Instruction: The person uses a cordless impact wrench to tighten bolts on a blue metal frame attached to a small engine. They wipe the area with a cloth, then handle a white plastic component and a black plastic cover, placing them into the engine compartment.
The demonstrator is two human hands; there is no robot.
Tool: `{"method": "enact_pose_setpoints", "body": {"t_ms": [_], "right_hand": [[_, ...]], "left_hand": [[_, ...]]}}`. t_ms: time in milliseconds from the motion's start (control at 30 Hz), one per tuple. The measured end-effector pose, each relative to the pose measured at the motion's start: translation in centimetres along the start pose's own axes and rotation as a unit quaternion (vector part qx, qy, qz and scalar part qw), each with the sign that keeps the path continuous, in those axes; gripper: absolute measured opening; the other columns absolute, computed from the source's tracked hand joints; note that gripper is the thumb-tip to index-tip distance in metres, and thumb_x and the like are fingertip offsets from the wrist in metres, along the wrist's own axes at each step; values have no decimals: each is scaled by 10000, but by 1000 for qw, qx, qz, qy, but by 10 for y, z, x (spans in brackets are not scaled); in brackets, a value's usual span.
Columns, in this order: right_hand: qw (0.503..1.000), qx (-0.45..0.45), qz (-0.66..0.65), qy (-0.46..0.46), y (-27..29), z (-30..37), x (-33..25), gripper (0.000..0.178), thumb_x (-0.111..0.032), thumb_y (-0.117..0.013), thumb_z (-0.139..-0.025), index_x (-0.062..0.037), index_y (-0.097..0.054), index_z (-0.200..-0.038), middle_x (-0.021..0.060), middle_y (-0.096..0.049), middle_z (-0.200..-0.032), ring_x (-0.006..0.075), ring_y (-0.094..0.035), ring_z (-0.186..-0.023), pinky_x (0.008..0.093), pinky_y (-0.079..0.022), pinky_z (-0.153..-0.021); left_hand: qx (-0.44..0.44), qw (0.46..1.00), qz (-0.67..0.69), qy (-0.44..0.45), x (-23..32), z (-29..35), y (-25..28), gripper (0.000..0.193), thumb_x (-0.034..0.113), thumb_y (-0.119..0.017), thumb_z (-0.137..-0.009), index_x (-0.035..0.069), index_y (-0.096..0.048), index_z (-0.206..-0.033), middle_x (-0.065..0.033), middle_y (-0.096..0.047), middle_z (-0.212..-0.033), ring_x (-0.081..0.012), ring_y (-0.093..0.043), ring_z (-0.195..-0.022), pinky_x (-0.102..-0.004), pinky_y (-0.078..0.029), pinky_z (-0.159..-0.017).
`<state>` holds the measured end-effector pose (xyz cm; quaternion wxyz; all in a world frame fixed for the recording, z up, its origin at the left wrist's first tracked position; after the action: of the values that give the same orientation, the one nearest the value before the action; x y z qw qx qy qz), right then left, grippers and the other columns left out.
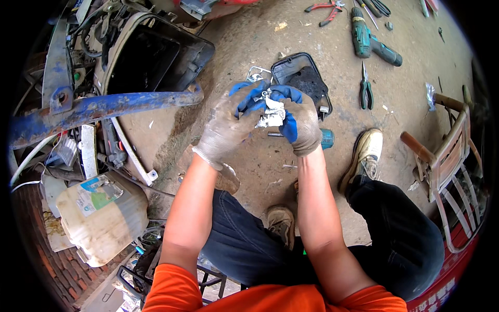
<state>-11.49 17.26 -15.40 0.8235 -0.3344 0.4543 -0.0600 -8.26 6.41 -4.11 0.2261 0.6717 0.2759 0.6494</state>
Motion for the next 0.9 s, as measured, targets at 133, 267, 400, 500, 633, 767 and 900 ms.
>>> {"method": "enact_pose_setpoints", "body": {"t_ms": [133, 267, 400, 500, 633, 767, 900], "right_hand": [[996, -33, 57, 52, -2, 3, -9, 129, -25, -545, -865, 44, -651, -892, 78, -666, -844, 136, -624, -707, 264, -510, -640], [980, -89, 146, 105, -11, 4, -16, 121, -39, -602, -818, 50, -655, -881, 103, -671, -845, 167, -642, -737, 283, -519, -661], [952, -108, 201, 203, -15, 6, -13, 149, -37, -605, -814, 45, -661, -925, 100, -680, -860, 165, -646, -768, 291, -518, -670], [971, -56, 230, -36, -1, -2, 12, 203, -44, -578, -824, 34, -663, -991, 108, -689, -894, 189, -655, -797, 299, -519, -696], [813, -91, 567, -96, -11, 4, 31, 259, -107, -615, -834, 39, -639, -1047, 99, -688, -871, 139, -617, -754, 269, -500, -685], [949, -8, 310, -60, -6, -2, 10, 239, -128, -591, -860, 36, -647, -1025, 86, -681, -851, 135, -621, -735, 267, -505, -648], [992, -31, 111, -52, -42, 6, -25, 202, -164, -667, -824, 35, -672, -856, 45, -623, -681, 78, -532, -599, 244, -435, -534]], "left_hand": [[-52, 949, 227, 211, -21, 3, -6, 328, 6, -626, -775, -31, -635, -1100, -65, -640, -1017, -125, -610, -815, -263, -496, -745], [-40, 890, 385, 242, -37, 10, -12, 314, 21, -617, -811, -47, -612, -1117, -74, -645, -1037, -113, -608, -810, -245, -498, -734], [-25, 892, 378, 248, -45, 9, -8, 291, 44, -602, -846, -46, -599, -1123, -72, -643, -1005, -97, -586, -799, -231, -490, -696], [28, 959, 214, 183, -47, 9, 11, 270, 53, -605, -852, -34, -603, -1108, -59, -643, -967, -88, -571, -760, -224, -481, -663], [105, 964, 144, 199, -44, 14, 29, 247, 52, -631, -839, -13, -615, -1076, -38, -650, -927, -77, -565, -718, -215, -466, -624], [105, 975, 82, 177, -37, 16, 36, 234, 66, -676, -806, 0, -634, -1026, -42, -653, -888, -70, -561, -693, -217, -464, -605], [89, 994, -26, 60, -23, 14, 38, 218, 96, -725, -758, 3, -652, -942, -21, -603, -732, -92, -543, -614, -252, -463, -558]]}}
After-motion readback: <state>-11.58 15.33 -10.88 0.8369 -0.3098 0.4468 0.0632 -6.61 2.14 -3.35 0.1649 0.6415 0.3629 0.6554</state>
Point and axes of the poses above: each hand's wrist, its own z-axis away from the middle knuckle, its own y-axis out of the back of the hand, x = y × z, the point moved 8 cm from there along -z, towards the middle knuckle
